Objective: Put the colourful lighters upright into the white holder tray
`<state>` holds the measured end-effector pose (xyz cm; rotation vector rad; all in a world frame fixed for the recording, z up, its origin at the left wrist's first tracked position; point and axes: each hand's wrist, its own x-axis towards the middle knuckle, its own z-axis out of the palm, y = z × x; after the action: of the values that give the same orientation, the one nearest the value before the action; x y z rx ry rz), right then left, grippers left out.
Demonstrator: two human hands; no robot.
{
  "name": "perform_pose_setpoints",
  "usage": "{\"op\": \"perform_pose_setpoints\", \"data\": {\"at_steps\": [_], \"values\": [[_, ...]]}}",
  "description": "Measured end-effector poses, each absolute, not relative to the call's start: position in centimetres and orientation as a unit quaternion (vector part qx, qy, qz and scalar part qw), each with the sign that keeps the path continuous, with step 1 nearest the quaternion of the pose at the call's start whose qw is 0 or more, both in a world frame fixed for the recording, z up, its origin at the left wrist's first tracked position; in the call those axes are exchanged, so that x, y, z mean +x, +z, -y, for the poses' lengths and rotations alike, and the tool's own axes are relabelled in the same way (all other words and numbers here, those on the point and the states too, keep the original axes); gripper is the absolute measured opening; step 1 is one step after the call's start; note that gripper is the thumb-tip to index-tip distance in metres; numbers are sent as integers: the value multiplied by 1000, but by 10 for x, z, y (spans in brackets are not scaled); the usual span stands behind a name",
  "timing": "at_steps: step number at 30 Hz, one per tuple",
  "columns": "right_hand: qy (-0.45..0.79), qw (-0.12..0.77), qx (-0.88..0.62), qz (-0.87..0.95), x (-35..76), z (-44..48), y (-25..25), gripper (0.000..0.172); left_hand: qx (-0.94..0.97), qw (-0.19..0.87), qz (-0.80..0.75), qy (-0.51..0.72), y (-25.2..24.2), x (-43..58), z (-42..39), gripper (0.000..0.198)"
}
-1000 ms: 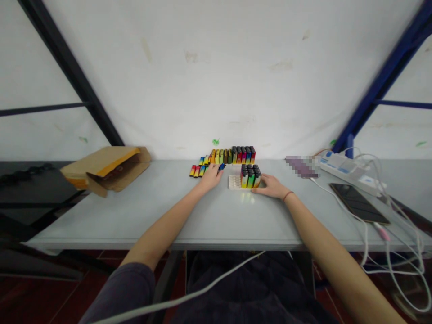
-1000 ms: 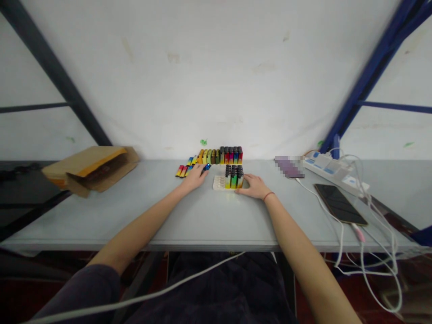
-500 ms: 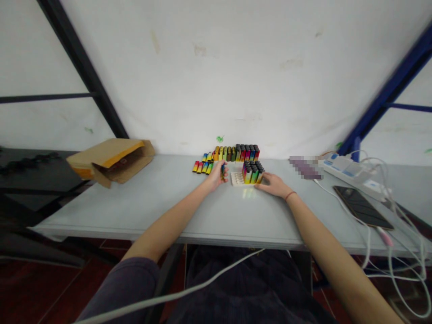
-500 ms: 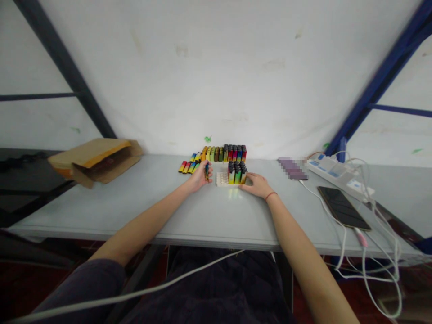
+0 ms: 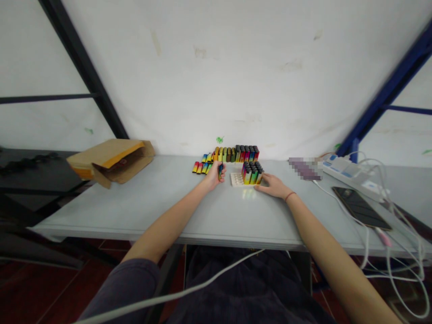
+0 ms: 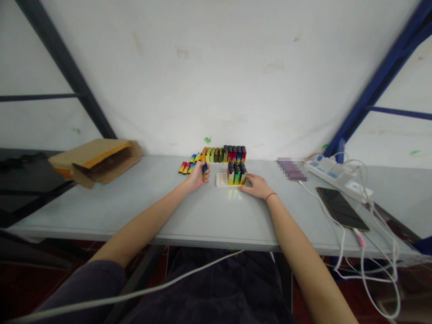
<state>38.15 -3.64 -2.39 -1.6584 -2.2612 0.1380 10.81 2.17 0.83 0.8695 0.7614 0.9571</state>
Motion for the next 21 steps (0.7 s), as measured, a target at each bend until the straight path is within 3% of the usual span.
{"op": "perform_pose_setpoints", "data": {"at_steps": [7, 21], "values": [[49, 157, -582, 796, 382, 36, -24, 48, 367, 715, -369, 467, 11, 112, -21, 14], [65, 165, -588, 789, 386, 33, -30, 55, 381, 689, -373, 490, 8, 116, -16, 23]]}}
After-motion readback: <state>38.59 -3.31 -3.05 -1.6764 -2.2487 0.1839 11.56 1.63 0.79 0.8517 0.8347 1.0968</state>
